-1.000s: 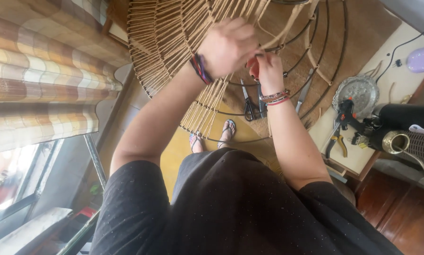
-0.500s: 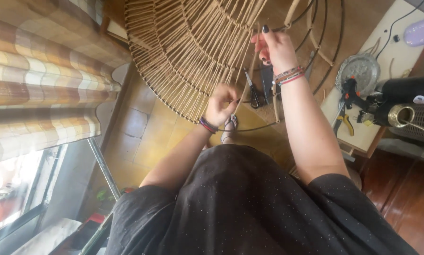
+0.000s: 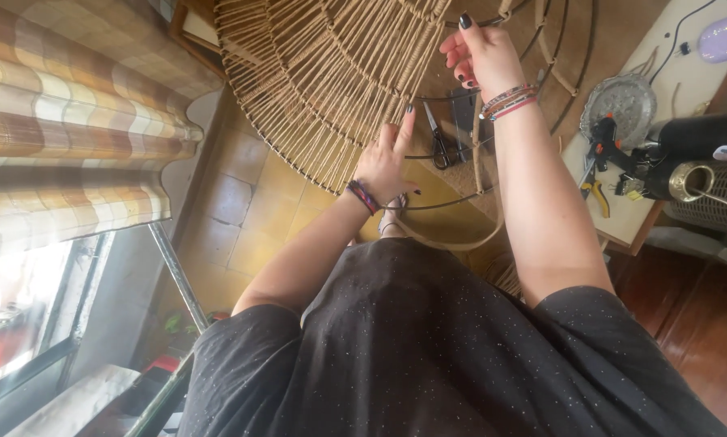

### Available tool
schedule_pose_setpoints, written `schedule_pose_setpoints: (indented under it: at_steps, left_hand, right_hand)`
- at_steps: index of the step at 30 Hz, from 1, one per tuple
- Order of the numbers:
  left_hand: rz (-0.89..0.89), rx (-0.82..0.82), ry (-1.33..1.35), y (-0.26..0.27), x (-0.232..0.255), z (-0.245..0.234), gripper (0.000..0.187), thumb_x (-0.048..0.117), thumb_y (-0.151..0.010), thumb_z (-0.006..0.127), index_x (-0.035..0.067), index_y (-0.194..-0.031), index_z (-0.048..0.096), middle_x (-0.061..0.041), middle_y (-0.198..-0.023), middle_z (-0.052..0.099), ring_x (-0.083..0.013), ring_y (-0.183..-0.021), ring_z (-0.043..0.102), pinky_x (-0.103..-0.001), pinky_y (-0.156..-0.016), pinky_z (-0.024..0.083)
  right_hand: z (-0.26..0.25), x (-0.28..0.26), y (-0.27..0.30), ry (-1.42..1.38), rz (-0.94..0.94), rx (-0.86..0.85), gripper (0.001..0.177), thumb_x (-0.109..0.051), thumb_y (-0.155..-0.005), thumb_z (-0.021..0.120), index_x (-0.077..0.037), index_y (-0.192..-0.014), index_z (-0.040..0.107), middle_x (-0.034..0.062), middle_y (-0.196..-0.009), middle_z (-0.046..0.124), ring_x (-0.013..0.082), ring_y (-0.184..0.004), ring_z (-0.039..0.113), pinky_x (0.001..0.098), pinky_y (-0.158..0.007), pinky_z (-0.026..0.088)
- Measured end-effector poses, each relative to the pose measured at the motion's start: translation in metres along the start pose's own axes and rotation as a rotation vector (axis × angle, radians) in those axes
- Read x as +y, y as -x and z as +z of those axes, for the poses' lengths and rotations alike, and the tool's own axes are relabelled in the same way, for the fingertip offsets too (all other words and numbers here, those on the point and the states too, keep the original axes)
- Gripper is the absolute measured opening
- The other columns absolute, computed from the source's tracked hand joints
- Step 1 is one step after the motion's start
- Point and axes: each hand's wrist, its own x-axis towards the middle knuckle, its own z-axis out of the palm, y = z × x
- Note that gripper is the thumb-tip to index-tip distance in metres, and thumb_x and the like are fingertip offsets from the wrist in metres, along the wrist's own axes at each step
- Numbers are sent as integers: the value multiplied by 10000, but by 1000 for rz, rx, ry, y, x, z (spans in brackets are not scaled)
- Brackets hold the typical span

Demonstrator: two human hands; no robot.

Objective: Weaving wicker strips onto a chair frame and trimming the ends with scissors.

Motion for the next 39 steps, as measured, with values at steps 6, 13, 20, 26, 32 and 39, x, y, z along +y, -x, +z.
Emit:
schedule_pose_setpoints:
  at_steps: [6,13,20,26,32,39]
  left_hand:
    - [46,139,-210,-26,-3,-1,1076,586,-994,687,205,-1625,-97,-54,-768,641,-143,-429,533,-318,-324,407]
    - [105,250,-202,-9,1,-11,918,539,-1050,627,189,-1647,24,49,-583,500,-104,-398,427,-291,-323,344]
    - [-108,-103,-570,-89,52,1,755,272,-1000,524,-52,-1570,150,-86,-1072,383,-52,-433,496,-235,-336,408]
    - [-222,-129,-262,-164,64,-1,618,263,-961,506,-10,-1499,374,-204,-1552,321,-174,-738,713,-342,-544,559]
    - [-89,143,-48,-226,49,51,190,250,-900,552,157,-854,712,-60,-771,707,-251,-708,701,-377,-574,570]
    - [312,-216,-408,-193,51,12,292,278,-983,485,133,-976,740,-93,-937,698,-284,-844,667,-483,-686,574]
  right_hand:
    - [-2,-9,3,158,8,-2,582,-524,-1076,385,-94,-904,737,1,-715,660,65,-472,534,187,-417,377]
    - [-13,-19,4,175,64,-95,563,-493,-1095,410,-85,-883,735,14,-711,653,83,-483,535,194,-438,359]
    - [-16,9,-12,718,-305,102,585,-278,-1167,364,-151,-703,698,-46,-587,610,112,-486,570,320,-615,539]
    - [-14,-4,-28,768,-852,226,188,80,-1036,464,0,-1063,632,106,-929,650,247,-763,672,353,-655,557]
    - [-17,18,-68,1147,-524,43,382,-85,-1126,483,-51,-766,605,10,-578,514,135,-478,556,269,-438,468]
    - [-3,35,-72,943,-593,329,300,-120,-981,629,-120,-682,610,-10,-578,547,146,-505,525,306,-466,432]
